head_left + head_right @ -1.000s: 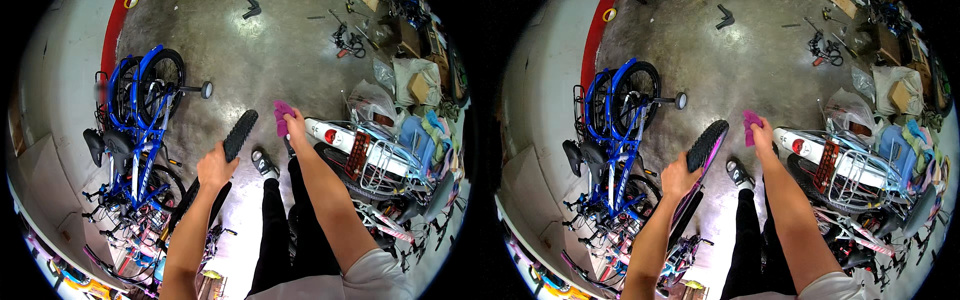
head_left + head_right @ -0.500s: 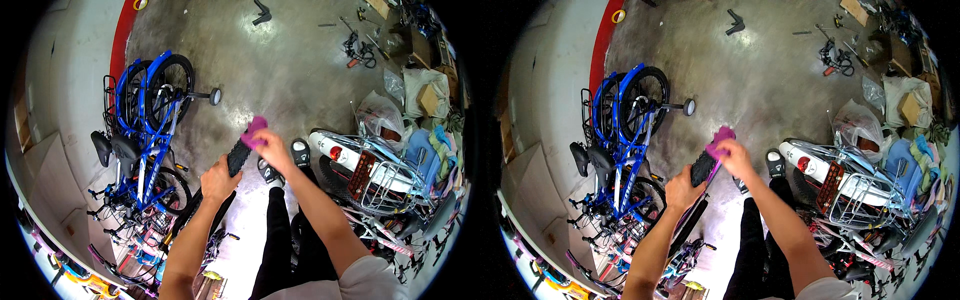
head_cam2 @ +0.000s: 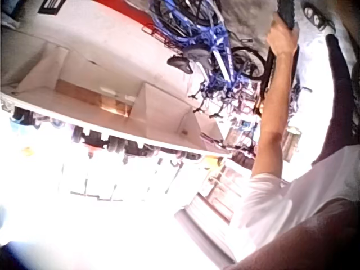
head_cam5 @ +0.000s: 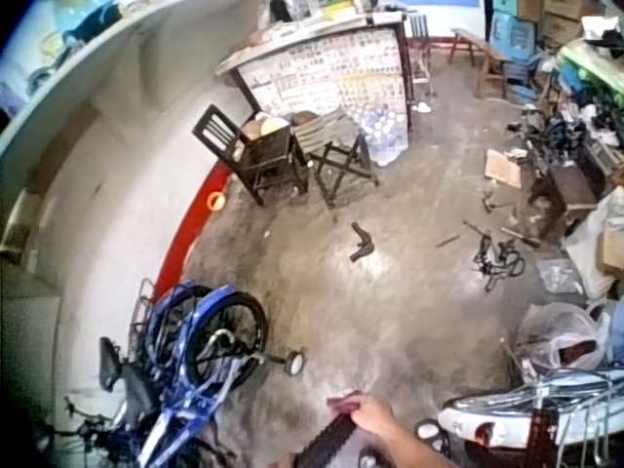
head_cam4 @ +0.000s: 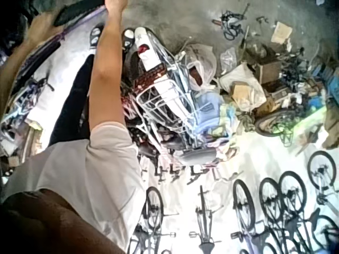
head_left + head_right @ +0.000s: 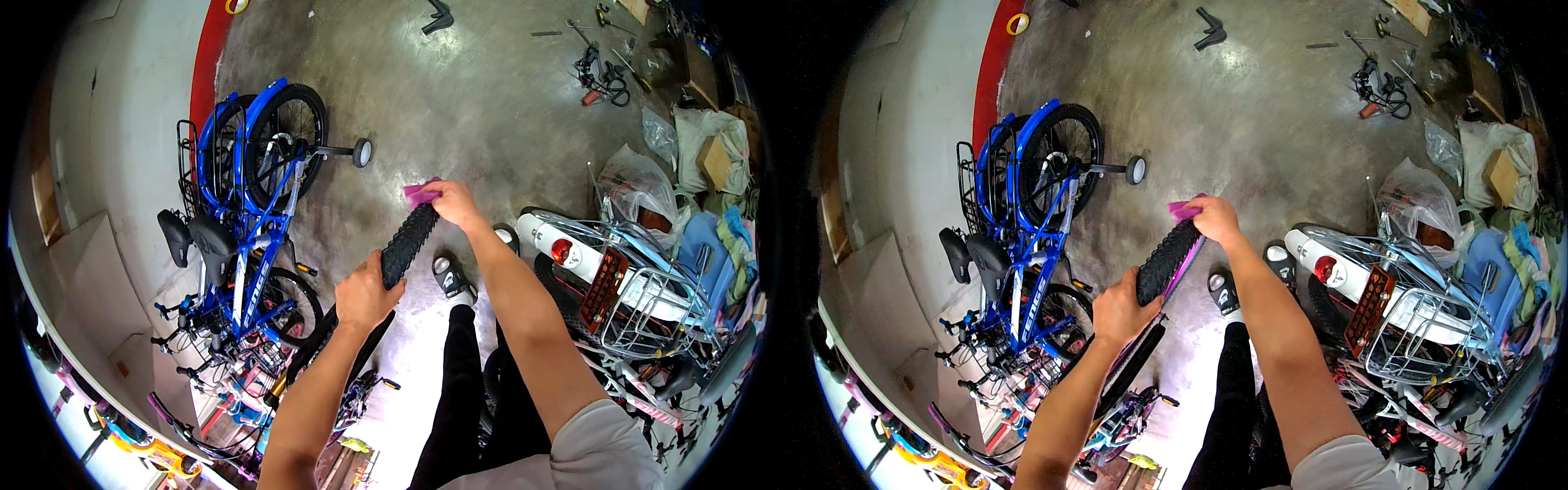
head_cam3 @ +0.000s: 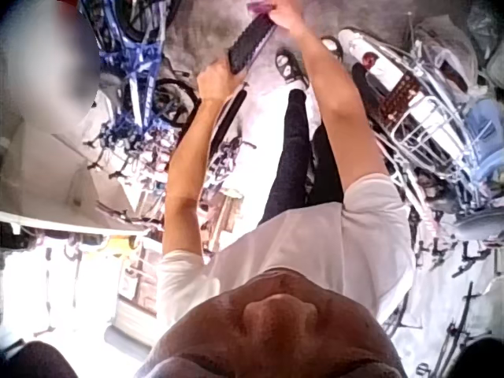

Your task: The person cleans a bicycle wheel and frame using a cloth, wiping the tire and rim repeatedly.

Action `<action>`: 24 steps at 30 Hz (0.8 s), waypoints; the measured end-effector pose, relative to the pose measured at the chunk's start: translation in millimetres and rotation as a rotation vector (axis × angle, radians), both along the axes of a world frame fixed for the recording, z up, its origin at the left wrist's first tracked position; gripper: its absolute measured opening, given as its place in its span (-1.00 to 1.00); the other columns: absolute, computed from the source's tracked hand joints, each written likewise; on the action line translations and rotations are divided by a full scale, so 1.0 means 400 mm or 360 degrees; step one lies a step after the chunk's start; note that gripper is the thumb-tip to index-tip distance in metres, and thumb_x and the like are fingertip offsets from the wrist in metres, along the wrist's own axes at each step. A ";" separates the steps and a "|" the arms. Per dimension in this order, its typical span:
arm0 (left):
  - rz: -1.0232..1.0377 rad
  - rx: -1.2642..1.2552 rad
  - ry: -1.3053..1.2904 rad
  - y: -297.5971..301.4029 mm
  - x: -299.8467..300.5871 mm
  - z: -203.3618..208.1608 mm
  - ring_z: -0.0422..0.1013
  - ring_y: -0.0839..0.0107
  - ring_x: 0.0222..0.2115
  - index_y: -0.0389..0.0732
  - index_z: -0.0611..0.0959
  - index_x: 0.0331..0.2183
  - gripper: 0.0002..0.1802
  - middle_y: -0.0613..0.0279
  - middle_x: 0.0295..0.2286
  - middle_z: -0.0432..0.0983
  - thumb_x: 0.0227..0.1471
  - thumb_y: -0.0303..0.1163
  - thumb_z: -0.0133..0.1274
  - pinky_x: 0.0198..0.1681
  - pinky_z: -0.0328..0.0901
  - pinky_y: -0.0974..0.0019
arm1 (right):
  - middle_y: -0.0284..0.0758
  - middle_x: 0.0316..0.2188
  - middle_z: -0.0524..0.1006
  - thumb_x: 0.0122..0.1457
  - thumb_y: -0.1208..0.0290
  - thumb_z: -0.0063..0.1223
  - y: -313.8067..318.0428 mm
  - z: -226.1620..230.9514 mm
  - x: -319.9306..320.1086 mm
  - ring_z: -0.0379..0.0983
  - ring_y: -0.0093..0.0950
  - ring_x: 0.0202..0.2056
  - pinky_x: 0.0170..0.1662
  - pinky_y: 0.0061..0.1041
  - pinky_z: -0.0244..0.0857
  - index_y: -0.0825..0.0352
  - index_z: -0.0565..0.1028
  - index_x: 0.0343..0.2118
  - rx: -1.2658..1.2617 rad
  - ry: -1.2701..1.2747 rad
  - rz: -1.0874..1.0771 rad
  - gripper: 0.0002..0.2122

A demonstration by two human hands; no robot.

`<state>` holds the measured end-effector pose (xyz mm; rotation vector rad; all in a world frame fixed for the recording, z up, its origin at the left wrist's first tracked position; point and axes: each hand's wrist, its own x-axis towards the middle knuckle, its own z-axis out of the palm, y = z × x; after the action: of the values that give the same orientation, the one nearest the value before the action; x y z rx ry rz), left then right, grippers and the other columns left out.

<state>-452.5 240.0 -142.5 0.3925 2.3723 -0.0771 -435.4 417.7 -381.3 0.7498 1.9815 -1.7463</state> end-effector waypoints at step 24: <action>0.0116 0.0008 -0.0146 -0.006 -0.003 0.014 0.60 -0.06 -0.32 -0.20 0.52 -0.01 -0.36 -0.10 -0.33 0.65 -0.05 -0.05 0.27 -0.24 0.48 -0.05 | -0.30 -0.22 0.62 0.17 0.26 0.07 0.056 0.185 0.195 0.55 -0.45 -0.26 -0.13 -0.47 0.41 0.35 0.59 -0.17 -0.1136 -0.0377 -0.1053 -0.71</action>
<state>-453.7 237.7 -137.0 0.3052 2.2941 -0.0189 -357.5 440.0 -307.2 1.3321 0.8635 -2.3635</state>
